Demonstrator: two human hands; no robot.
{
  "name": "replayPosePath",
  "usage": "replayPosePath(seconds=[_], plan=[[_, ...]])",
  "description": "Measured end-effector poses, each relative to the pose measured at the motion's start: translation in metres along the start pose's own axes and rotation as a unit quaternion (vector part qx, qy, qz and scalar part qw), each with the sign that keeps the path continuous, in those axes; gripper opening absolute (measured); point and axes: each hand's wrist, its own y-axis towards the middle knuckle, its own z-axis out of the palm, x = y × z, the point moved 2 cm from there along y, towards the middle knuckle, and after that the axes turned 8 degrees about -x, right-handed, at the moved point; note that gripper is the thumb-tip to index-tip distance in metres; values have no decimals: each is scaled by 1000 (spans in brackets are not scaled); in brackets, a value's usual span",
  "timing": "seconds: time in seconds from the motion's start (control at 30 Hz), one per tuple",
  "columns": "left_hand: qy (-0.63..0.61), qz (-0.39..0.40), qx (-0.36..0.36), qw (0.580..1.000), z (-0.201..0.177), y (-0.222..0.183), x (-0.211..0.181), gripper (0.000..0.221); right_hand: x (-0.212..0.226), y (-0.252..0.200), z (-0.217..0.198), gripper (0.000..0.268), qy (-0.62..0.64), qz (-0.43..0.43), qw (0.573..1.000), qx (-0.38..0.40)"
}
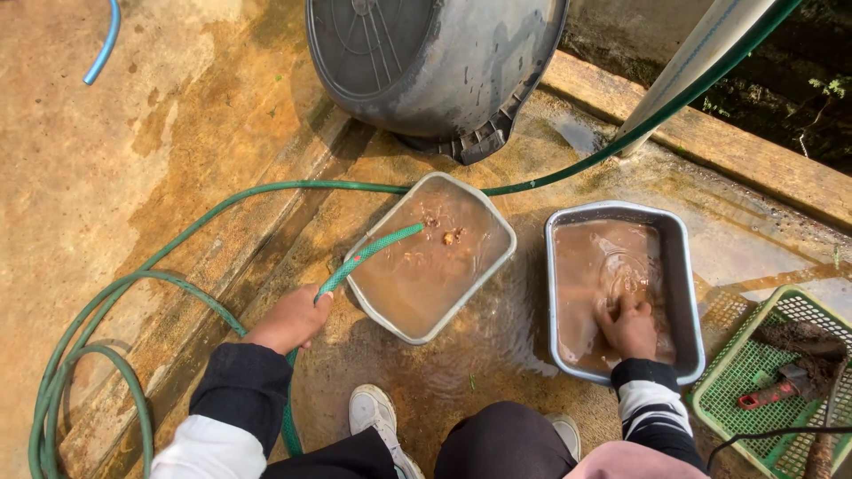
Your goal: Washing and cleaning harvested roots in basins using a water hose.
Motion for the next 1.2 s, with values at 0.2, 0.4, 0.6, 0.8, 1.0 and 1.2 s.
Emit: replayPosePath(seconds=[0.2, 0.4, 0.6, 0.8, 1.0, 1.2], plan=[[-38, 16, -19, 999, 11, 14, 14, 39, 2, 4, 57, 74, 33, -66, 997, -29], [-82, 15, 7, 997, 11, 18, 21, 37, 31, -15, -19, 90, -101, -15, 995, 15], [-78, 22, 5, 997, 13, 21, 34, 39, -16, 43, 94, 81, 11, -111, 994, 3], [-51, 15, 1, 999, 9, 14, 22, 39, 15, -10, 66, 81, 53, -78, 994, 54], [-35, 14, 2, 999, 6, 1, 9, 36, 36, 1, 59, 65, 23, -112, 992, 47], [-32, 16, 0, 999, 2, -1, 9, 38, 30, 8, 69, 45, -36, -169, 980, 96]])
